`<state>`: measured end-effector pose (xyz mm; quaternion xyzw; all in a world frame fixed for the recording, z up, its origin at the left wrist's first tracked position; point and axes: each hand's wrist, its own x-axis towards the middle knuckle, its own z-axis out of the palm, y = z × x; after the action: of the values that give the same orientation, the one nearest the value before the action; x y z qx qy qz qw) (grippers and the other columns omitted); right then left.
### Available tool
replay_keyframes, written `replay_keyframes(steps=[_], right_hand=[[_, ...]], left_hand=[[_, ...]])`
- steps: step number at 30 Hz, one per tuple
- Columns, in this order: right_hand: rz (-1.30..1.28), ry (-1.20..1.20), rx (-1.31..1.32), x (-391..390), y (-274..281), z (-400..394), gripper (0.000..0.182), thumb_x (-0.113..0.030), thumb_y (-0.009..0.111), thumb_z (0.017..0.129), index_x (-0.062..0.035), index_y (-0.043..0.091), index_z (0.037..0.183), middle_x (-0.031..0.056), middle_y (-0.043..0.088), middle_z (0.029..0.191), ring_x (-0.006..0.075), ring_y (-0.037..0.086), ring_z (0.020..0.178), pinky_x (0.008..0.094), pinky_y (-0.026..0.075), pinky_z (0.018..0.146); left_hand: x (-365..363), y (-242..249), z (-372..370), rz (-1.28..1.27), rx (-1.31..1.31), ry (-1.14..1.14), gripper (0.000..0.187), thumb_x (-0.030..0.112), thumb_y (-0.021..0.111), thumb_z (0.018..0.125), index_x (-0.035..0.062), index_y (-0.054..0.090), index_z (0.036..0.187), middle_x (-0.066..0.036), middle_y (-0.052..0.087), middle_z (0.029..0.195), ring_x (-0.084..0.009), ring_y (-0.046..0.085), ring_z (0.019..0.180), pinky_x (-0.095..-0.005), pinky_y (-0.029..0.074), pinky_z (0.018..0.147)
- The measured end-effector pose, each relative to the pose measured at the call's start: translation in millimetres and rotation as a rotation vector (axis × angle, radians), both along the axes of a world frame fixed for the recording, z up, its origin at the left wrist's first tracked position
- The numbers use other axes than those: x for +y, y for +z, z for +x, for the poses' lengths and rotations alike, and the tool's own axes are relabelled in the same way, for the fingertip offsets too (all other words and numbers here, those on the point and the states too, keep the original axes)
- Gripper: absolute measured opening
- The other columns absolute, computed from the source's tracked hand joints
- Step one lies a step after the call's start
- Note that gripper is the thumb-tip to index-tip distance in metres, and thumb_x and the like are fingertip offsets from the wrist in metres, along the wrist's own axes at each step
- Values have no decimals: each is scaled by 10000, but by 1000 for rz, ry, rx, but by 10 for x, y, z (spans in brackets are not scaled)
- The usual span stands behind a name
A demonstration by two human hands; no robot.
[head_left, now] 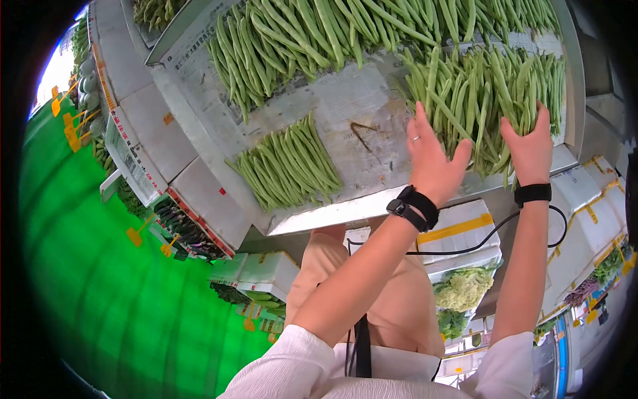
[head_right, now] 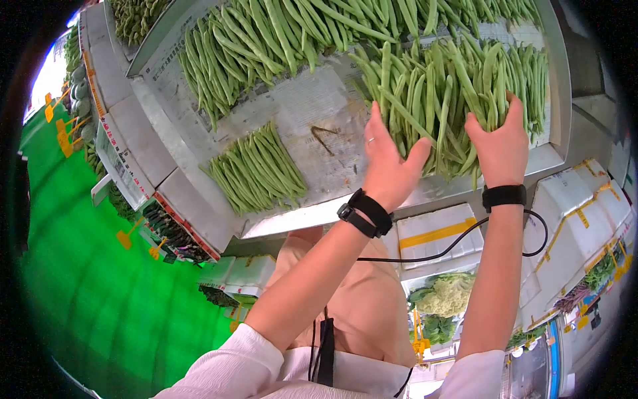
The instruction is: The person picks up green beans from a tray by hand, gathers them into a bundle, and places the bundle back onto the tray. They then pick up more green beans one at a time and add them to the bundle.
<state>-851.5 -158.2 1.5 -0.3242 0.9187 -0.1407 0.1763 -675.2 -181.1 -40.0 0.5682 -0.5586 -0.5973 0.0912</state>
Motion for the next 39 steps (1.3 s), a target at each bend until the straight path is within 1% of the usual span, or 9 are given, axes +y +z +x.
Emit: replay_keyframes(steps=[6,15,19,22,26,30,37,38,39], right_hand=[[-36,6,-9,82,14,-136,567,-193,735,792,23,532,1275,203,673,1099,316,669,962,374,514,860],[-185,-251,-322,172,164,-273,462,-142,728,843,50,586,1239,90,701,1056,163,654,909,315,510,787],[-351,-286,-381,241,357,-257,460,-87,735,847,29,577,1263,74,663,1177,152,628,993,295,493,873],[-371,-367,-574,289,689,-28,462,-76,742,847,7,578,1271,64,649,1196,142,619,1013,291,487,898],[-273,-367,-791,185,1050,742,368,-48,721,848,-12,614,1198,46,672,1088,126,630,930,286,507,829],[-206,-289,-966,65,950,1411,324,-23,713,836,-14,628,1149,31,679,1020,117,630,879,278,512,792],[-238,-312,-963,103,806,1797,323,-6,726,813,0,633,1122,42,681,1003,125,636,858,270,519,759],[-246,-309,-954,121,841,1815,317,-7,726,813,1,634,1117,42,681,1000,125,637,853,271,520,756],[-245,-311,-945,160,865,1823,312,-8,725,814,2,635,1112,41,682,998,126,637,849,272,521,752]], left_hand=[[-31,-7,193,30,41,74,908,256,654,880,-42,85,1521,-312,271,1502,-424,278,1402,-457,219,1169],[-108,33,552,6,-14,100,821,251,638,885,-62,184,1493,-300,299,1490,-429,308,1383,-438,248,1161],[-126,72,723,-45,-23,108,693,211,632,889,-41,301,1444,-255,336,1472,-389,371,1341,-416,333,1107],[-191,263,841,-146,127,130,473,166,606,923,-25,461,1330,-179,502,1351,-277,512,1217,-362,443,991],[-294,724,1104,278,563,108,268,185,551,1001,-18,606,1166,-48,671,1040,-119,603,944,-287,487,869],[-258,870,1426,426,694,74,311,232,522,1020,-4,611,1203,-46,667,1067,-127,605,971,-286,481,863],[-137,397,1698,282,315,181,344,204,575,983,-16,580,1248,-81,653,1118,-156,603,1037,-291,482,889],[-146,269,1692,245,271,109,462,243,632,947,-21,527,1312,-144,602,1239,-218,581,1139,-320,480,925],[-119,143,1659,152,212,71,501,258,646,936,-21,508,1329,-162,579,1271,-241,566,1167,-332,477,935]])
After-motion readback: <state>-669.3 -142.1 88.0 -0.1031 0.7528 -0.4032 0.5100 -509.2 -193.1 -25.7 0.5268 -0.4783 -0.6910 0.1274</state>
